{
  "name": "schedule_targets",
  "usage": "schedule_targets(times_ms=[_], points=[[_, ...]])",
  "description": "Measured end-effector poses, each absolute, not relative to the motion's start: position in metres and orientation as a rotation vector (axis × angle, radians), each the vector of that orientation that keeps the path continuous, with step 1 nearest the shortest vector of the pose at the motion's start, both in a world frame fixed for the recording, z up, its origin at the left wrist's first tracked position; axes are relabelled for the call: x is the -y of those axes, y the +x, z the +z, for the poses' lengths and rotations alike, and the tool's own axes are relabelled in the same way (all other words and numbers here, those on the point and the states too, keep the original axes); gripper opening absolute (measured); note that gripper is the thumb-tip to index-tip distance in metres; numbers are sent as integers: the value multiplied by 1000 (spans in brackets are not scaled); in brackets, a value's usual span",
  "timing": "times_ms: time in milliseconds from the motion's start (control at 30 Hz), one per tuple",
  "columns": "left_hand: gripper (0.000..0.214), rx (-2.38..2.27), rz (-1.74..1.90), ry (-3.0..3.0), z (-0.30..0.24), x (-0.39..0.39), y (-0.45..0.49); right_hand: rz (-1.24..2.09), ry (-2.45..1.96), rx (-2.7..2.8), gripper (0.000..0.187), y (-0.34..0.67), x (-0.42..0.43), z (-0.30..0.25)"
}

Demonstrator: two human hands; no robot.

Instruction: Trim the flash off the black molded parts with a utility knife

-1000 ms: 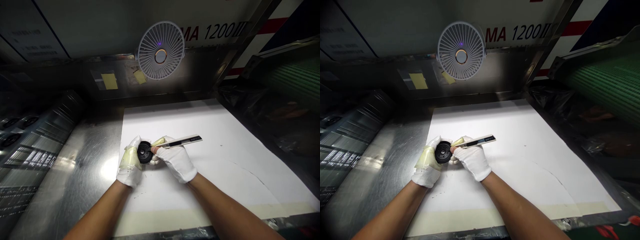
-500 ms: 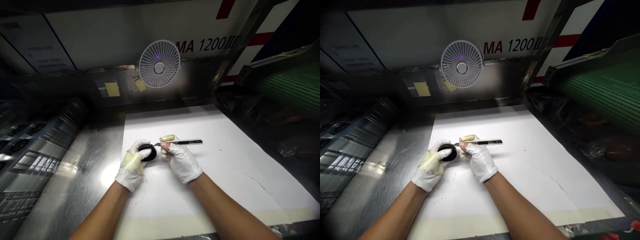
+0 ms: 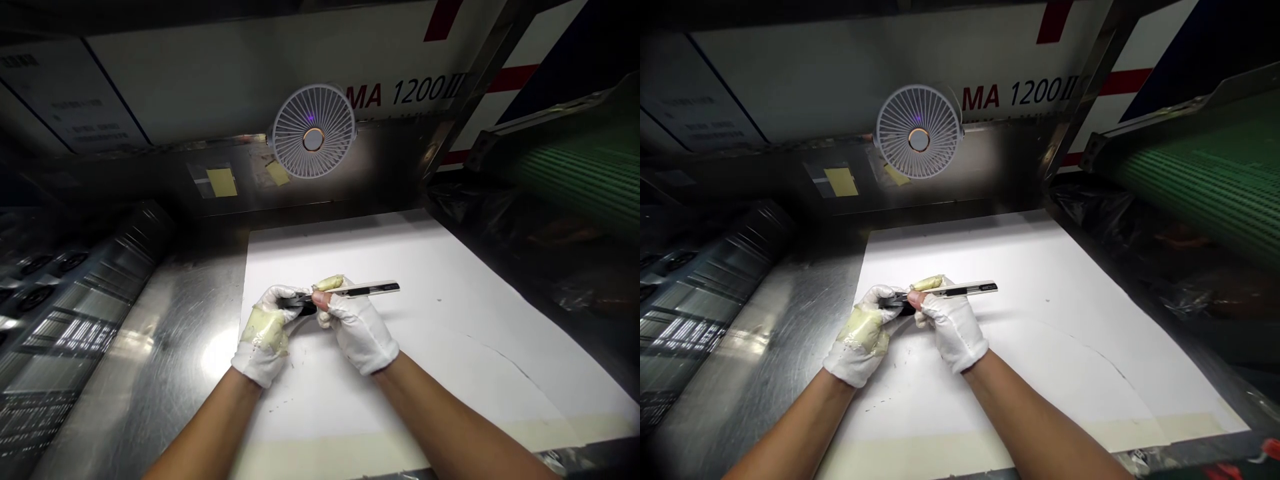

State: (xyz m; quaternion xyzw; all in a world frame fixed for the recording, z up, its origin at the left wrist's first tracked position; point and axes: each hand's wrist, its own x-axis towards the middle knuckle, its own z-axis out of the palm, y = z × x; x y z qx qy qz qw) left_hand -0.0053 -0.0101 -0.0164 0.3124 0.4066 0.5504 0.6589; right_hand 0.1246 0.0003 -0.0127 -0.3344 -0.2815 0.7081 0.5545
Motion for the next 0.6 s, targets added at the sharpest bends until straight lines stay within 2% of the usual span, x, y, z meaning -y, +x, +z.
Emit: schedule_targets(times_ms=[600], points=[[23,-974,1306,700,-1,10,-1,1595,-789,784,18,124,2,-11]])
